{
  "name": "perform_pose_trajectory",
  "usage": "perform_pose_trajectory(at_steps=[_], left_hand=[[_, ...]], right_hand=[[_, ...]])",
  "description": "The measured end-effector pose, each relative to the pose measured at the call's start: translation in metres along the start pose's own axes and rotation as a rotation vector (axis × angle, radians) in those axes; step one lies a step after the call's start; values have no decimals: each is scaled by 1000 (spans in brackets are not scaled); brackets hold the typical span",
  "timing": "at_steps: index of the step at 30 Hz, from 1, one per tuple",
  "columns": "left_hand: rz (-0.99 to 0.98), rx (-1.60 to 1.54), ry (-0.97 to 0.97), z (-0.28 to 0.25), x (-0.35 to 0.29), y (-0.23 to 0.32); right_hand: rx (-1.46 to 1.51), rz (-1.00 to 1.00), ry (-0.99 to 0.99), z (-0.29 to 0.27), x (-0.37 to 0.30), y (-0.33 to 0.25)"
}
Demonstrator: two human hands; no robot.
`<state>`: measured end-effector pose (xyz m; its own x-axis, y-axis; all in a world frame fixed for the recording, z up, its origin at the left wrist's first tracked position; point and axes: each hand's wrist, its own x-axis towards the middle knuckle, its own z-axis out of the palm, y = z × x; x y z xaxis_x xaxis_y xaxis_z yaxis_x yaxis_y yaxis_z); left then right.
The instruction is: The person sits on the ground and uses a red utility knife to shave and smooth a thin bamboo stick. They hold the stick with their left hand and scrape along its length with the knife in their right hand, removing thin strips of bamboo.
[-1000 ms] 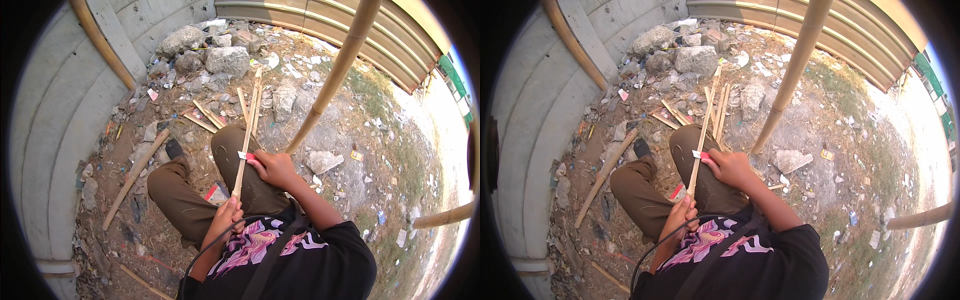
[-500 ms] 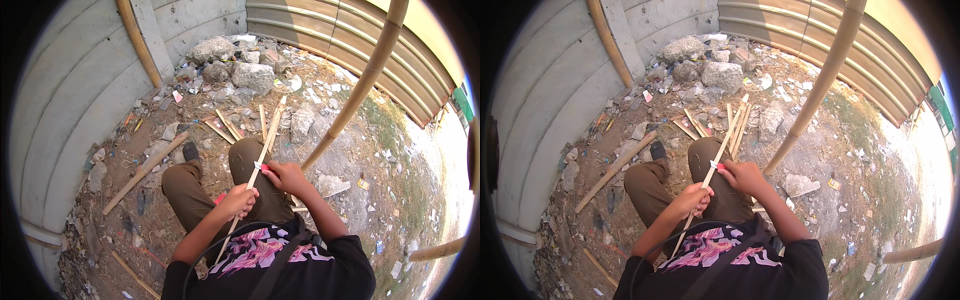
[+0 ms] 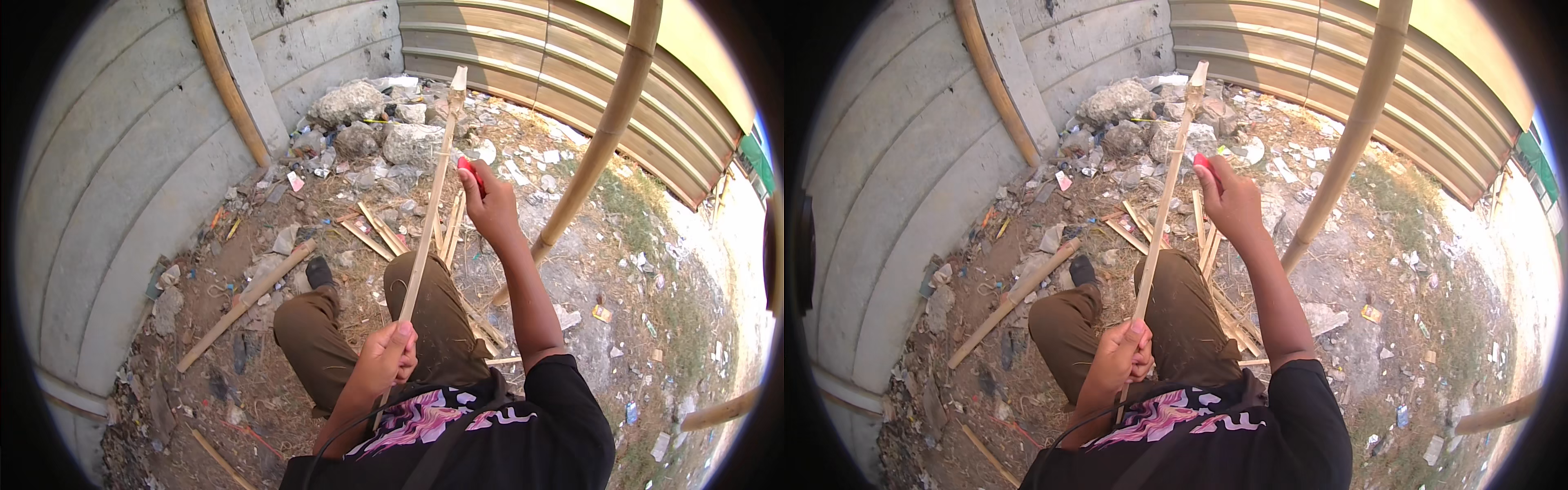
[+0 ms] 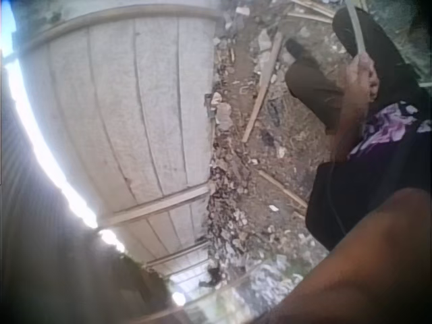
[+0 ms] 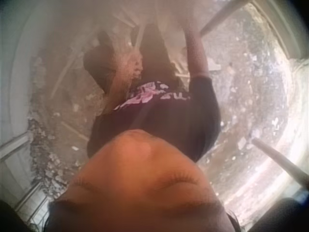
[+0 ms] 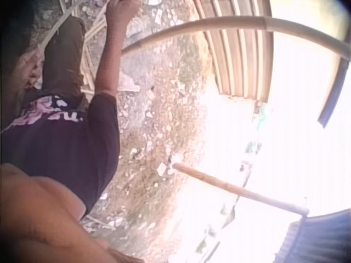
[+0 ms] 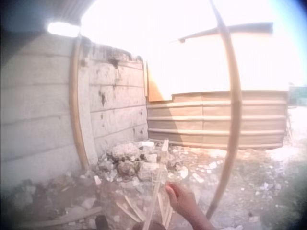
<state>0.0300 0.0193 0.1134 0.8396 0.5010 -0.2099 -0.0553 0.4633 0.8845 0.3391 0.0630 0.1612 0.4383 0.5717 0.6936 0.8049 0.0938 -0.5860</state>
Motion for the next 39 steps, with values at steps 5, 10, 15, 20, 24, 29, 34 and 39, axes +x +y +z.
perform_pose_trajectory(at_steps=[5, 10, 15, 20, 24, 29, 34, 39], left_hand=[[43, -52, 64, -6, -9, -6], [48, -1, 170, -17, 13, -18], [-93, -7, 159, -15, 14, -68], [-78, 93, 94, -6, 13, -53], [-105, 55, -3, -1, 1, -53], [36, 5, 70, 3, 2, -45], [-39, -42, -22, 3, -16, -39], [35, -115, 35, 4, -21, -33]], right_hand=[[264, 41, -109, -16, -11, -5], [163, 59, -511, -12, -132, -37], [-81, 60, -599, -14, -185, -40], [-128, -48, -642, -38, -177, -38], [-212, 72, -459, -45, -137, -7], [-92, -167, -701, -52, -142, -43], [-148, 30, -413, -41, -102, -6], [0, -179, -672, -42, -126, -39]])
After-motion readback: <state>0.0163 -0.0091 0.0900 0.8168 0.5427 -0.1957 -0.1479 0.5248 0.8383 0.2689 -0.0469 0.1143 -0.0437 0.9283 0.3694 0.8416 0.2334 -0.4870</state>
